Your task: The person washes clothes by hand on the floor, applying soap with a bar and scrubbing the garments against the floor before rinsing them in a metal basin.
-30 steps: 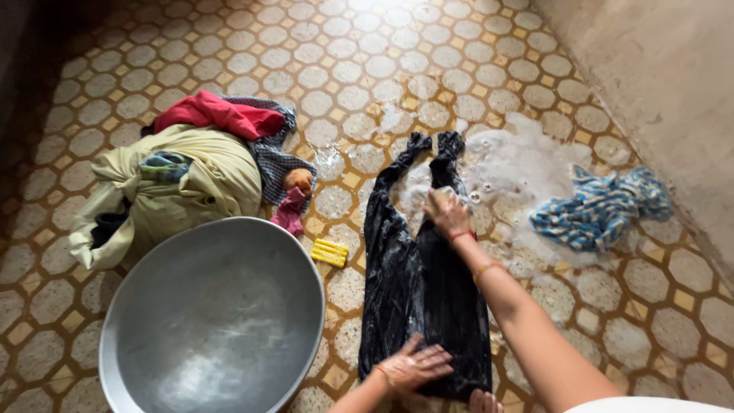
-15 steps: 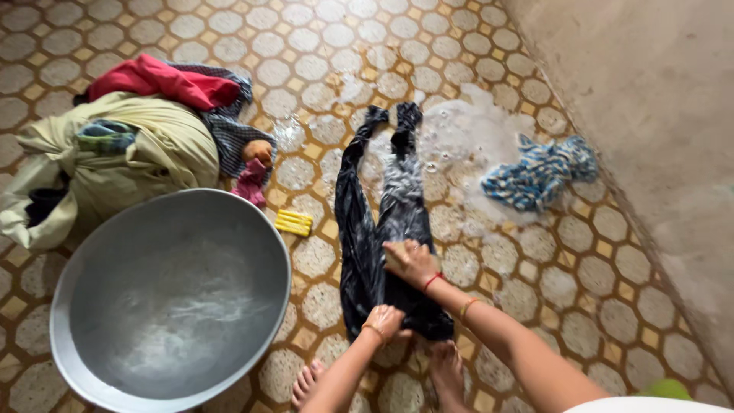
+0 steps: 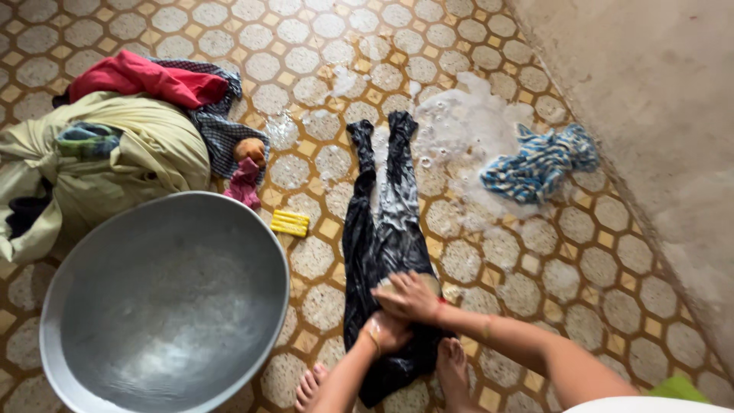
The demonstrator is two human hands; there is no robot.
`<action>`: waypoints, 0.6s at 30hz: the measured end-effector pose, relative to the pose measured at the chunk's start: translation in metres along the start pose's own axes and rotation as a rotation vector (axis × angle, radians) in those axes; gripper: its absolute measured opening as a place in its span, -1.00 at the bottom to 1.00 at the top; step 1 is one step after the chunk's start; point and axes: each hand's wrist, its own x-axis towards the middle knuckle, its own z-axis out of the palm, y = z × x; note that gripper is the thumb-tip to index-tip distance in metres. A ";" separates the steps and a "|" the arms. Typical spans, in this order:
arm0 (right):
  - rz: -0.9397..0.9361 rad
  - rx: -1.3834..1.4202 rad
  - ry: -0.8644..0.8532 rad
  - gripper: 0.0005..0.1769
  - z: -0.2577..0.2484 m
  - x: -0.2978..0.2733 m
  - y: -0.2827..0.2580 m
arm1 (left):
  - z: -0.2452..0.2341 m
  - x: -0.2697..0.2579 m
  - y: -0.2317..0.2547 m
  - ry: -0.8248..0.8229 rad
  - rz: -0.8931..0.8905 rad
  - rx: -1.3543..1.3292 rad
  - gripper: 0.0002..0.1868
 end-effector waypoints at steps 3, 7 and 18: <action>-0.095 -0.048 -0.005 -0.35 0.007 0.017 0.043 | 0.002 -0.014 0.005 0.344 0.172 -0.068 -0.26; 0.240 -0.363 0.049 -0.45 0.065 0.105 0.163 | -0.011 -0.020 0.002 0.381 0.250 0.009 -0.20; -0.050 -0.251 0.133 -0.70 0.002 0.094 0.056 | -0.008 -0.019 0.003 0.347 0.218 -0.035 -0.16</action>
